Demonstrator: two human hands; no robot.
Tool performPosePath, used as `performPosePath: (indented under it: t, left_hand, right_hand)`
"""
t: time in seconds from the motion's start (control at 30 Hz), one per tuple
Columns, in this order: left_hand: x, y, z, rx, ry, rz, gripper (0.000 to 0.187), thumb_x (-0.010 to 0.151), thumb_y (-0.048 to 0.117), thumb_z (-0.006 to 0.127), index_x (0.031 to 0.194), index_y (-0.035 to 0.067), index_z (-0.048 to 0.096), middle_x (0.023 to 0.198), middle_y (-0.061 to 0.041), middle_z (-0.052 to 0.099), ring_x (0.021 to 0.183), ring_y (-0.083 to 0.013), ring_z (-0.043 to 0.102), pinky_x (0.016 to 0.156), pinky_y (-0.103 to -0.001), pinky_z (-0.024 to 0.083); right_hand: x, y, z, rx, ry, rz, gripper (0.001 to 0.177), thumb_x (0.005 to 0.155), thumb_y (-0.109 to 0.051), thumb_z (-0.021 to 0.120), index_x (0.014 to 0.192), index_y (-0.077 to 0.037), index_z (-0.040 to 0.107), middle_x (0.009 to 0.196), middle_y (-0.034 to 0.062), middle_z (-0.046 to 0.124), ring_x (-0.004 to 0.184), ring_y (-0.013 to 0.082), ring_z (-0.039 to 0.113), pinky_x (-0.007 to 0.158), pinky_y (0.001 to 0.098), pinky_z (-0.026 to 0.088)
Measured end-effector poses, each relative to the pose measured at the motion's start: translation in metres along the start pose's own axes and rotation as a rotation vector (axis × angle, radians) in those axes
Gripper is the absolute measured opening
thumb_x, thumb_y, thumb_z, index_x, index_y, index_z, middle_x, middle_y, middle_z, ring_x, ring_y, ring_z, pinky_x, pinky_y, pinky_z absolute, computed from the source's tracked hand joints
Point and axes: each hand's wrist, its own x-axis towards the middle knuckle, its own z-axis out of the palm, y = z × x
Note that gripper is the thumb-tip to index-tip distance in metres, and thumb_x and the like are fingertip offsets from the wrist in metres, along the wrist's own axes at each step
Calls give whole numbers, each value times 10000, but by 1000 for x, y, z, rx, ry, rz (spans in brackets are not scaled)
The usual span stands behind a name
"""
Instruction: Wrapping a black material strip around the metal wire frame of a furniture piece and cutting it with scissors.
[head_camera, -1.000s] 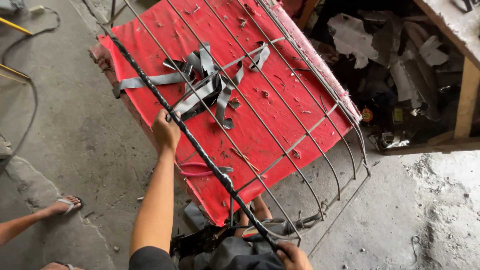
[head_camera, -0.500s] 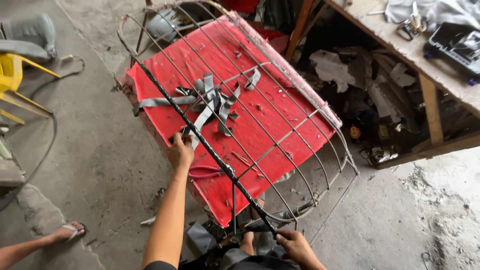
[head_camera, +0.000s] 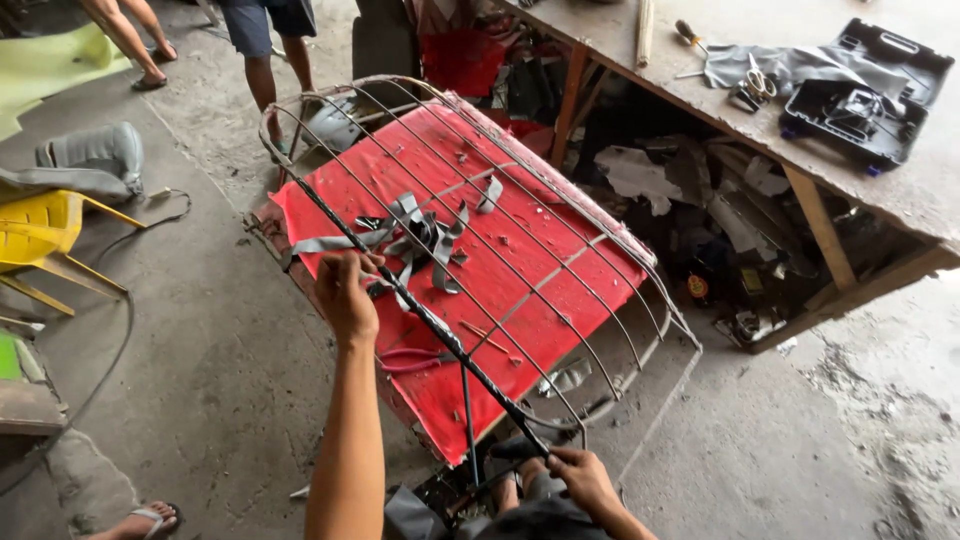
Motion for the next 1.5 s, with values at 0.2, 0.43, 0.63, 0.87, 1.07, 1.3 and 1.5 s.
performPosePath:
  t: [0.2,0.43,0.63,0.87,1.07,1.3,1.5]
  left_hand:
    - [-72,101,8,408,-254,188,354,1063,425,525,962,98,617,846,-64,609,802,-183,590,788,-337,500]
    - [-258,21,-17,511,-549,-652,484,893,137,712,1355,29,620,930,-171,708,882,-279,687,747,-441,601]
    - [-352,-90,-24,849,-507,-856,220,828,229,835,1038,167,810,857,-51,794,828,-229,771,637,-381,644]
    - [-350,-93,-4,943,-531,-837,203,839,269,801,1025,188,803,883,-39,801,897,-258,781,716,-402,644]
    - [-334,-66,-20,1021,-719,-736,327,928,429,727,1088,148,775,865,-88,798,1008,-320,767,887,-503,614]
    - [-342,-120,-48,1442,-877,-427,394,995,551,546,990,184,690,907,-76,783,890,-356,788,806,-510,624]
    - [-340,-133,-35,1490,-709,-80,416,907,551,742,811,149,697,700,-109,740,657,-373,747,547,-526,573]
  right_hand:
    - [25,31,0,51,23,-212,361,913,-270,782,1220,-86,828,1007,166,805,954,281,759,666,453,622]
    - [11,32,-10,184,-87,-307,349,1052,-290,669,1309,-64,740,1073,174,783,1004,272,724,740,388,639]
    - [-4,18,-15,295,-125,-212,469,1095,-465,591,1202,-57,795,991,160,764,968,253,699,758,425,649]
    - [-9,10,-7,160,-85,-212,359,1034,-304,706,1291,-59,757,1008,205,783,968,266,722,694,380,649]
    - [8,16,-6,163,11,-188,312,961,-231,782,1207,-39,792,898,214,773,857,260,723,569,320,607]
    - [32,34,-4,102,40,-130,317,899,-242,822,1156,-58,824,805,192,799,756,232,749,553,348,571]
    - [-1,-7,-11,41,-34,-110,190,963,-176,730,1000,-45,863,750,25,739,708,110,622,716,270,487]
